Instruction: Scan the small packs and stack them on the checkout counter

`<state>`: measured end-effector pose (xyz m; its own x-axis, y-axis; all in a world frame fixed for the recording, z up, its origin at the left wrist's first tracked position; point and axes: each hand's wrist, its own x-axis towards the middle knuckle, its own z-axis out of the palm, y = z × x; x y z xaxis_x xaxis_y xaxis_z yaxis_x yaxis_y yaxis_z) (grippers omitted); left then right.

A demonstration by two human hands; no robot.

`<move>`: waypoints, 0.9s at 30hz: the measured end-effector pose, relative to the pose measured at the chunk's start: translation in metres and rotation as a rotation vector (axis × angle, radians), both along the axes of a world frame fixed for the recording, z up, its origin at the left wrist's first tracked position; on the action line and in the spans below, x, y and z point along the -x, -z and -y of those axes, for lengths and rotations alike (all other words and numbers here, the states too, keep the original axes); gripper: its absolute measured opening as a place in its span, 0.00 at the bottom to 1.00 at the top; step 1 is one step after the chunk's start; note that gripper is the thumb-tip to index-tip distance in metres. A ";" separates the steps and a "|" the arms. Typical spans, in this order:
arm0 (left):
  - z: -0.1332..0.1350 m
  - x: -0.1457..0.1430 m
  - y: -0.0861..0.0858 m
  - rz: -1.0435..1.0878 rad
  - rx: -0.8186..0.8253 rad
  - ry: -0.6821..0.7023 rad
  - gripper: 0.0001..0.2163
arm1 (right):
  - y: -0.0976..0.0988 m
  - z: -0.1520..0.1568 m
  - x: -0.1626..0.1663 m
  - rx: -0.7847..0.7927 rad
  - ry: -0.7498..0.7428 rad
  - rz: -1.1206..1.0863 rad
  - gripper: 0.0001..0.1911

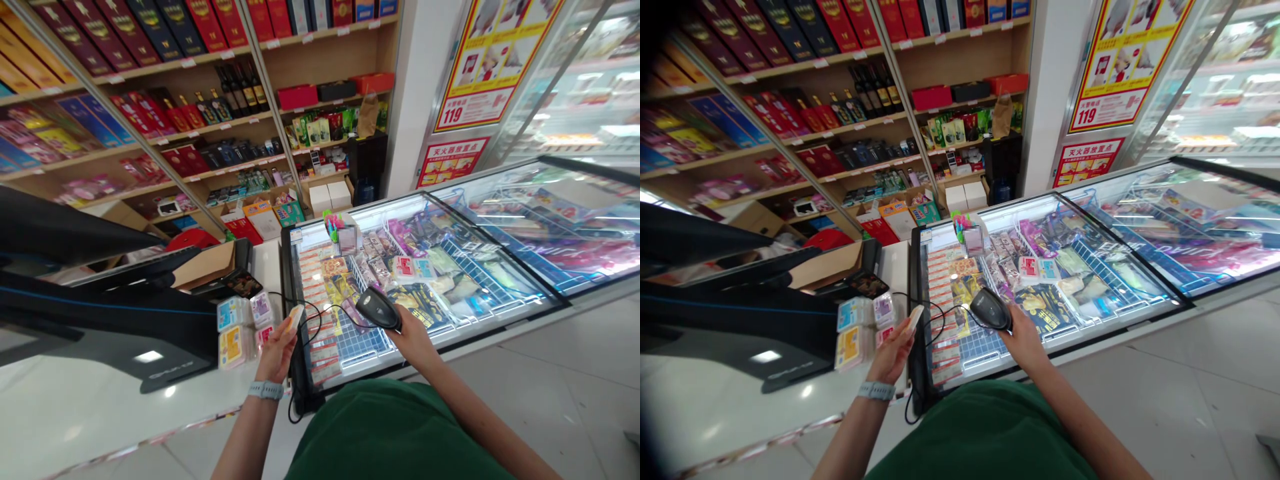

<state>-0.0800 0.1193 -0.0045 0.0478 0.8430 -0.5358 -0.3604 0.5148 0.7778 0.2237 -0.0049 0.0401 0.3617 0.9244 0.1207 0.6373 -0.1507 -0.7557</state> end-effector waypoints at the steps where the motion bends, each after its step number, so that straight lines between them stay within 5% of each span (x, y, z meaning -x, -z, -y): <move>1: 0.000 -0.004 -0.002 0.048 0.009 -0.008 0.18 | 0.000 0.000 0.000 0.000 0.000 -0.002 0.14; 10: -0.006 -0.022 -0.017 0.166 -0.034 -0.047 0.13 | -0.004 -0.001 0.000 -0.006 0.022 0.008 0.13; 20: -0.007 -0.027 -0.005 0.110 -0.064 -0.037 0.29 | 0.000 -0.003 -0.001 -0.003 0.023 0.023 0.13; 27: -0.009 -0.033 0.000 0.172 0.096 -0.023 0.08 | -0.001 -0.003 -0.002 0.002 0.018 0.017 0.13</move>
<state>-0.0474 0.1282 -0.0046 0.1271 0.7901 -0.5997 -0.4963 0.5741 0.6512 0.2253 -0.0018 0.0407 0.3759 0.9182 0.1247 0.6472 -0.1638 -0.7445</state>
